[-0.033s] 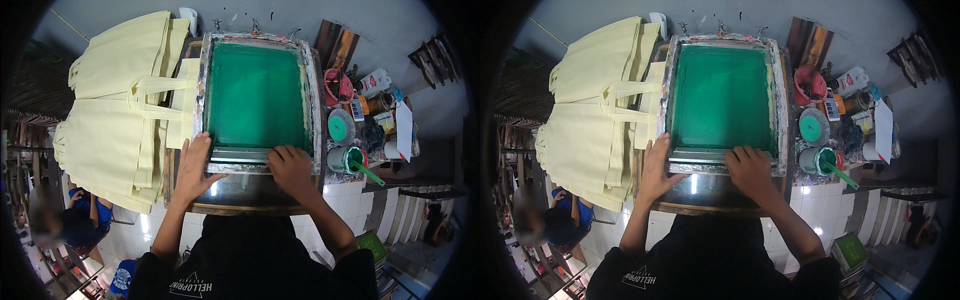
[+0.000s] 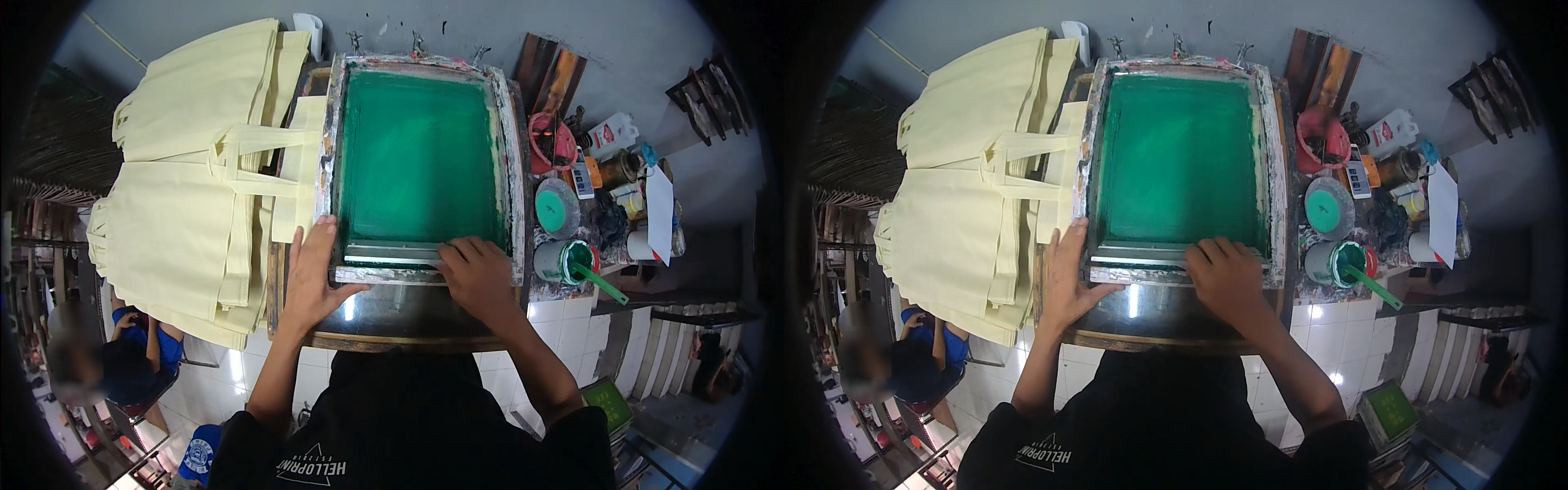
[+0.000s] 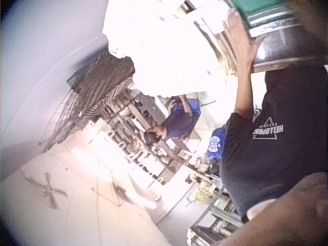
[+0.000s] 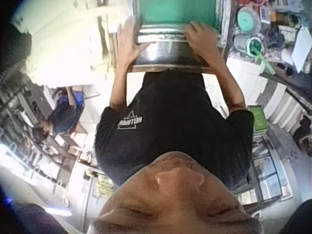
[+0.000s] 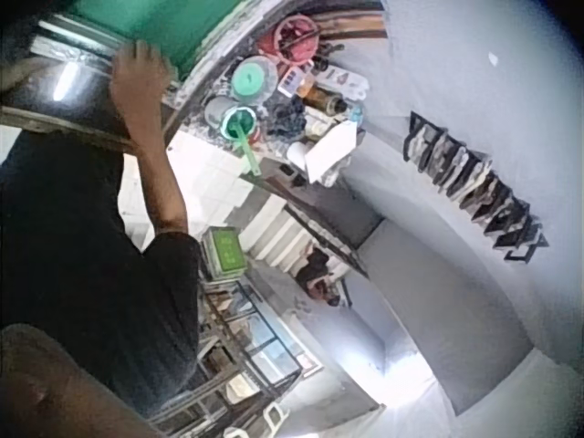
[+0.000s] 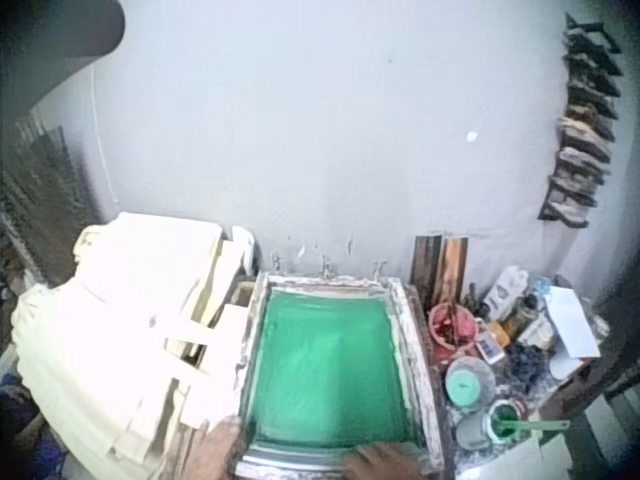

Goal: The person performs screen printing on yellow tote bags using a squeegee and green ink, repeatedly placing a bag on the print bed, lowering the screen, applying ink, and stacking the printed bags.

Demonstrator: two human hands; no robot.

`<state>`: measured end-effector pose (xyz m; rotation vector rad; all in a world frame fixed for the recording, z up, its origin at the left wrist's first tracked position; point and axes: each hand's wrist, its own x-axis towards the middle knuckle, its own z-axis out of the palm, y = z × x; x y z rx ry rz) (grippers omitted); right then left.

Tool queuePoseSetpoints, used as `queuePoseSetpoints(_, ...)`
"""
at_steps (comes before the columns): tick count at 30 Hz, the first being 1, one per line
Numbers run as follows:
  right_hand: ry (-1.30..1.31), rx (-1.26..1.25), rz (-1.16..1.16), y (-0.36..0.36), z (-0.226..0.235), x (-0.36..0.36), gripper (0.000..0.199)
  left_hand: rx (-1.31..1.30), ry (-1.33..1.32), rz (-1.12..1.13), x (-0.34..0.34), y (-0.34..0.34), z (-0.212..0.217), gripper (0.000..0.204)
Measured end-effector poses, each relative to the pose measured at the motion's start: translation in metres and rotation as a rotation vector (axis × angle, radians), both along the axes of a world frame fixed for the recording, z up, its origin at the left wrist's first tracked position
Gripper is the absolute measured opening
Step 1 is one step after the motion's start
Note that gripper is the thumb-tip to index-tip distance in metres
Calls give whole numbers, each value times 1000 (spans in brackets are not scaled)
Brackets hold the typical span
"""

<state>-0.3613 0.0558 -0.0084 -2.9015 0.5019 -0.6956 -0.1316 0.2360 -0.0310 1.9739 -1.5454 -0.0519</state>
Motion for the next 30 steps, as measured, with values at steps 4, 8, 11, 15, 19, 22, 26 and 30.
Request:
queuePoseSetpoints(4,-147,-86,21,-11,63,-1,24,-326,76,12,13,2,30,133)
queuePoseSetpoints(8,-237,-280,-20,-42,129,21,22,-702,393,23,18,-40,68,116)
queuePoseSetpoints(11,-354,-399,43,-79,176,41,15,-521,708,148,42,-53,62,79)
queuePoseSetpoints(15,-257,-346,-39,-116,228,67,19,218,-163,286,97,-59,2,59)
queuePoseSetpoints(19,-148,27,-306,-106,289,94,33,439,-208,310,106,-76,7,51)
queuePoseSetpoints(22,-317,-135,-251,-120,280,99,30,442,-8,286,120,-79,20,48)
queuePoseSetpoints(26,-343,-49,-250,-143,297,106,30,45,466,326,147,-56,47,47)
queuePoseSetpoints(30,-355,156,-240,-177,316,123,32,137,133,653,243,56,113,40)
